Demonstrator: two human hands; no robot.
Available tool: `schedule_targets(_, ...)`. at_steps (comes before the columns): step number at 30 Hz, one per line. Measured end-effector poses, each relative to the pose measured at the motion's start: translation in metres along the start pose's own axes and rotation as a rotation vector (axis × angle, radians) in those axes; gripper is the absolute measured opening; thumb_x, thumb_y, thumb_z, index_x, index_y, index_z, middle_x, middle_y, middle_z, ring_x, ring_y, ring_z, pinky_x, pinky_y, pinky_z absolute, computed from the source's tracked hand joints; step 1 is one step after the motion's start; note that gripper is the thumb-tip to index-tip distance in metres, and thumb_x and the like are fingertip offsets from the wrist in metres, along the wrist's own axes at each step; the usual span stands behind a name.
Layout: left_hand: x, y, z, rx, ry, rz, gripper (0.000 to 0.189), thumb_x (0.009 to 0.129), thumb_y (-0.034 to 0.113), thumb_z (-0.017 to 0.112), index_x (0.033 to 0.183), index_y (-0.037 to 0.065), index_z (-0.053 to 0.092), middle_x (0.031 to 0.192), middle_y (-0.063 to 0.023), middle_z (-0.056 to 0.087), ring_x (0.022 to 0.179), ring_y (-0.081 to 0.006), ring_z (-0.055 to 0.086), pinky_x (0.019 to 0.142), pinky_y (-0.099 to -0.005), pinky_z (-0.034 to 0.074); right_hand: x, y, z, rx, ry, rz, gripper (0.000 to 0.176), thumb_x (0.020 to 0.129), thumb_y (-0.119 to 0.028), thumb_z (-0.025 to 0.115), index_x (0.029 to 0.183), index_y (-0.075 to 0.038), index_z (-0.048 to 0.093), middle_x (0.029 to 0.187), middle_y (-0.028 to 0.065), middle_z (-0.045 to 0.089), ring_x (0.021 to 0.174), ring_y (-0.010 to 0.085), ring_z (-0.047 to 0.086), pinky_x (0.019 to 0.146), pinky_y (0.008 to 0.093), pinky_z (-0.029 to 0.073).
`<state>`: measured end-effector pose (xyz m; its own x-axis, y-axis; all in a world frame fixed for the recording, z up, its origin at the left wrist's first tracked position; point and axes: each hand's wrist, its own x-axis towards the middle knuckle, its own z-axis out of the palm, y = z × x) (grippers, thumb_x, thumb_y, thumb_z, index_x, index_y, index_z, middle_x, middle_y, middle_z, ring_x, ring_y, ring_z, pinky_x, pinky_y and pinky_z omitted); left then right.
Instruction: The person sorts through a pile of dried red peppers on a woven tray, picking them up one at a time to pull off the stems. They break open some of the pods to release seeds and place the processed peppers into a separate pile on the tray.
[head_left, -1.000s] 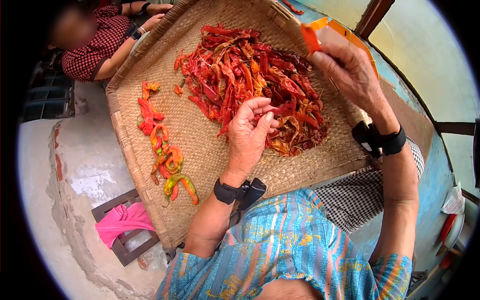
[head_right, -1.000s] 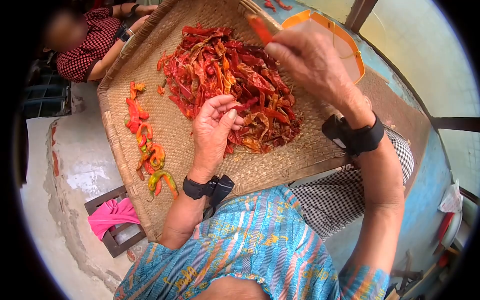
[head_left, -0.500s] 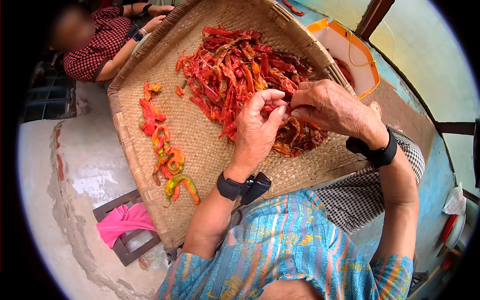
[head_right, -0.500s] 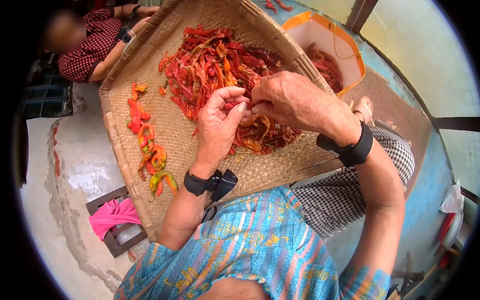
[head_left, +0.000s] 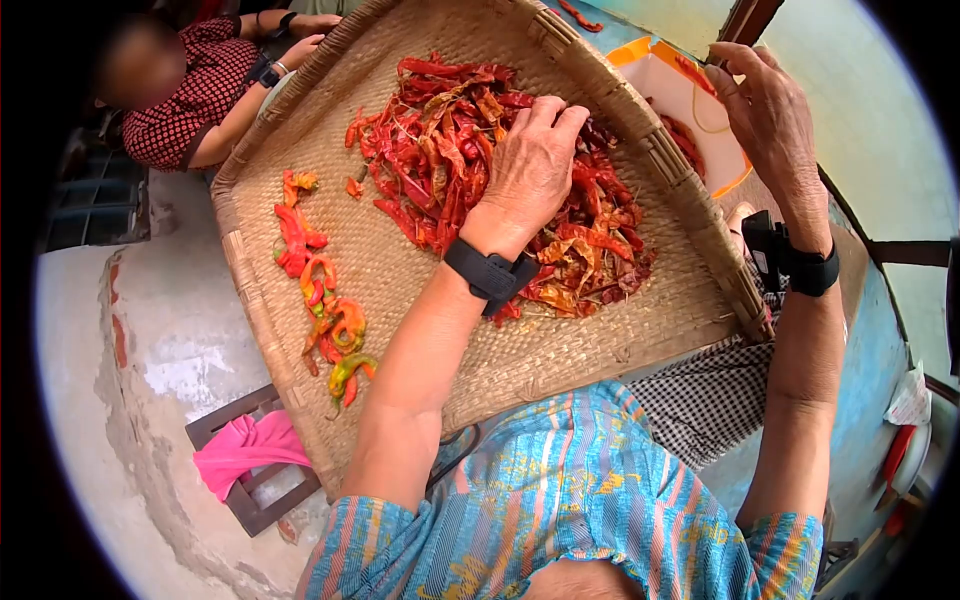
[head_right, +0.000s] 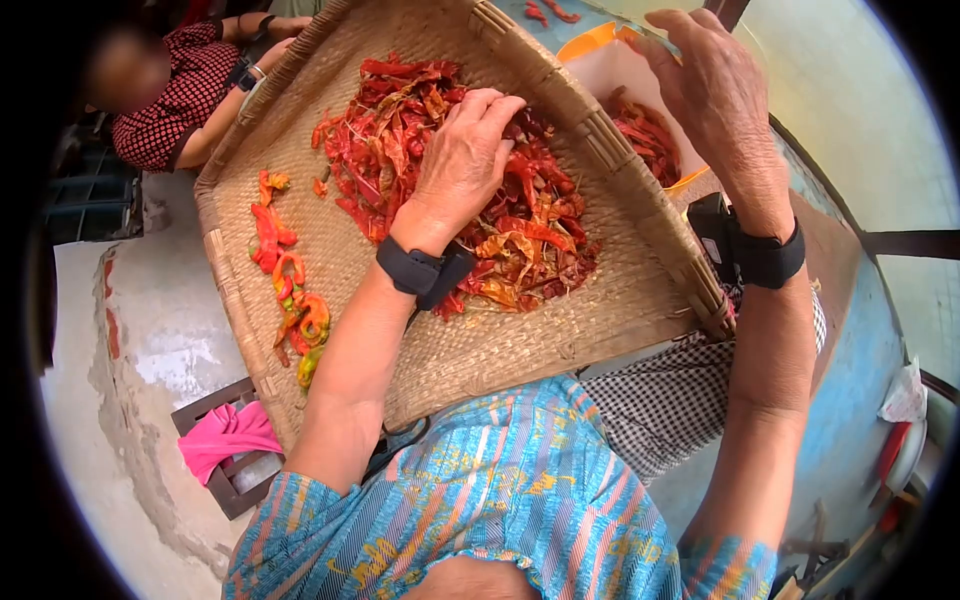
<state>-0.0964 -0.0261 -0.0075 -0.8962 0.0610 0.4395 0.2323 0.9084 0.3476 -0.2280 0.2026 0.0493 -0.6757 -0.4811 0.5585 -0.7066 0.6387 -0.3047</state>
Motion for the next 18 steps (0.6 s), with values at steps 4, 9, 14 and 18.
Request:
schedule_targets(4,0.001,-0.001,0.008,0.051,-0.008,-0.005,0.043,0.080,-0.011,0.057,0.120,0.004,0.056,0.116,-0.0149,0.056,0.103,-0.0356,0.060,0.085,-0.0433,0.053,-0.004,-0.010,0.005,0.042,-0.073,-0.161,0.025,0.096,-0.025,0.061,0.112,-0.005,0.065,0.092,0.0115,0.064,0.072,0.0242,0.064,0.066,0.0360,0.051)
schedule_targets(9,0.001,0.002,-0.006,-0.014,0.056,-0.009,0.027,0.081,-0.006,0.064,0.106,0.005,0.061,0.104,-0.0113,0.062,0.094,-0.0299,0.065,0.078,-0.0395,0.056,-0.008,-0.025,0.007,0.135,-0.162,-0.092,0.021,0.091,-0.018,0.064,0.107,-0.004,0.068,0.092,0.0139,0.066,0.080,0.0323,0.066,0.073,0.0387,0.053)
schedule_targets(14,-0.028,0.025,-0.040,-0.332,0.142,-0.186,0.020,0.085,-0.001,0.070,0.103,0.006,0.062,0.104,-0.0044,0.063,0.090,-0.0127,0.065,0.078,-0.0270,0.056,-0.011,-0.048,0.003,0.432,-0.335,-0.139,0.026,0.090,-0.014,0.067,0.114,-0.006,0.066,0.090,0.0114,0.064,0.076,0.0250,0.063,0.069,0.0342,0.052)
schedule_targets(18,-0.057,0.030,-0.047,-0.751,0.197,-0.395,0.017,0.088,0.003,0.070,0.103,0.005,0.062,0.107,-0.0039,0.063,0.090,-0.0112,0.064,0.078,-0.0268,0.056,-0.021,-0.075,0.007,0.608,-0.522,-0.209,0.039,0.085,-0.009,0.071,0.123,-0.007,0.062,0.096,0.0103,0.061,0.081,0.0209,0.061,0.068,0.0334,0.050)
